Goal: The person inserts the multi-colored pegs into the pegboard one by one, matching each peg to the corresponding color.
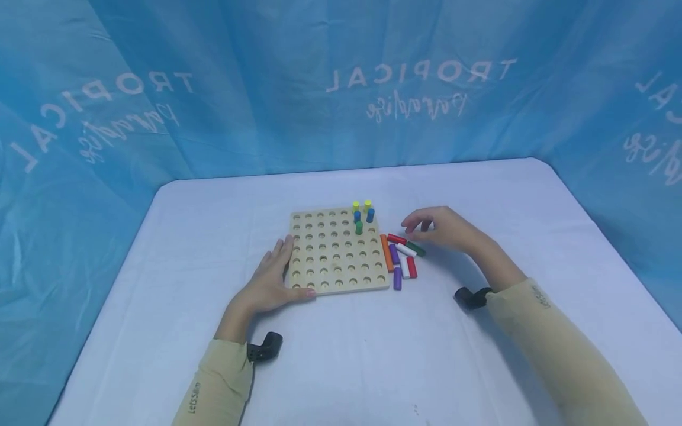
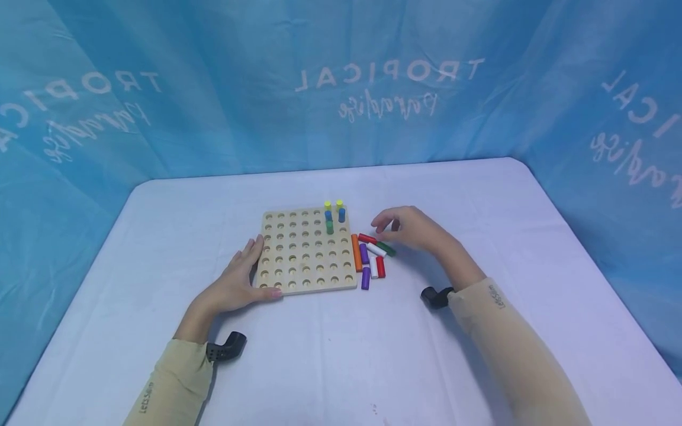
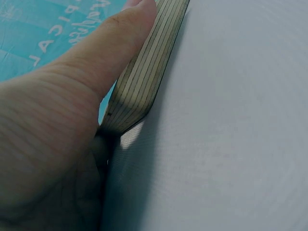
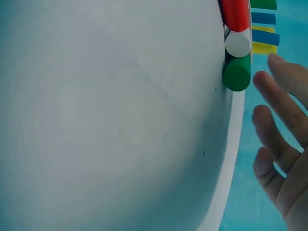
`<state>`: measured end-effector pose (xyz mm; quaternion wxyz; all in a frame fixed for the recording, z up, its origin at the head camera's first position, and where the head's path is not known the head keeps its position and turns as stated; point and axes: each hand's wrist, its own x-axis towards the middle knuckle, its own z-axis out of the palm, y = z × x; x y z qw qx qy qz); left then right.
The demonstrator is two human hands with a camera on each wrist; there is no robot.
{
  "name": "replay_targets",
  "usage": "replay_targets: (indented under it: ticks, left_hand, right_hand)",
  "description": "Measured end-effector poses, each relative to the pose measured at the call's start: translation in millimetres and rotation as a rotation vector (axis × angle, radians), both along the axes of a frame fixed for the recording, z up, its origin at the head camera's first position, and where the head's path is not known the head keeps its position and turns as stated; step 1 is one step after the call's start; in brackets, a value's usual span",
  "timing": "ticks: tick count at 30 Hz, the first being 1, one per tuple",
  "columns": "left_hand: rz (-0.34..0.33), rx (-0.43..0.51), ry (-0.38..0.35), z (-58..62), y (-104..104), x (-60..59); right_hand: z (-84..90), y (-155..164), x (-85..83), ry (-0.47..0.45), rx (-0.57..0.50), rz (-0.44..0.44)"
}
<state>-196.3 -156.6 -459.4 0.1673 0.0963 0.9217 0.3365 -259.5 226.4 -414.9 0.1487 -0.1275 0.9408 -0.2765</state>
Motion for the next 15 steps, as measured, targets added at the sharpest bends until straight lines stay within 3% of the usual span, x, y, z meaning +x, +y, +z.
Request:
replay_targets:
  ticks: [6, 15]
  left_hand:
    - [0.0, -0.005, 0.011, 0.5, 0.3, -0.3]
    - [-0.016, 0.006, 0.008, 1.2, 0.5, 0.0]
  right_hand:
    - [2.4, 2.9, 4.8, -0.069, 0.039, 0.032]
    - [1.7, 4.3, 6.6, -0.087, 0.076, 0.051]
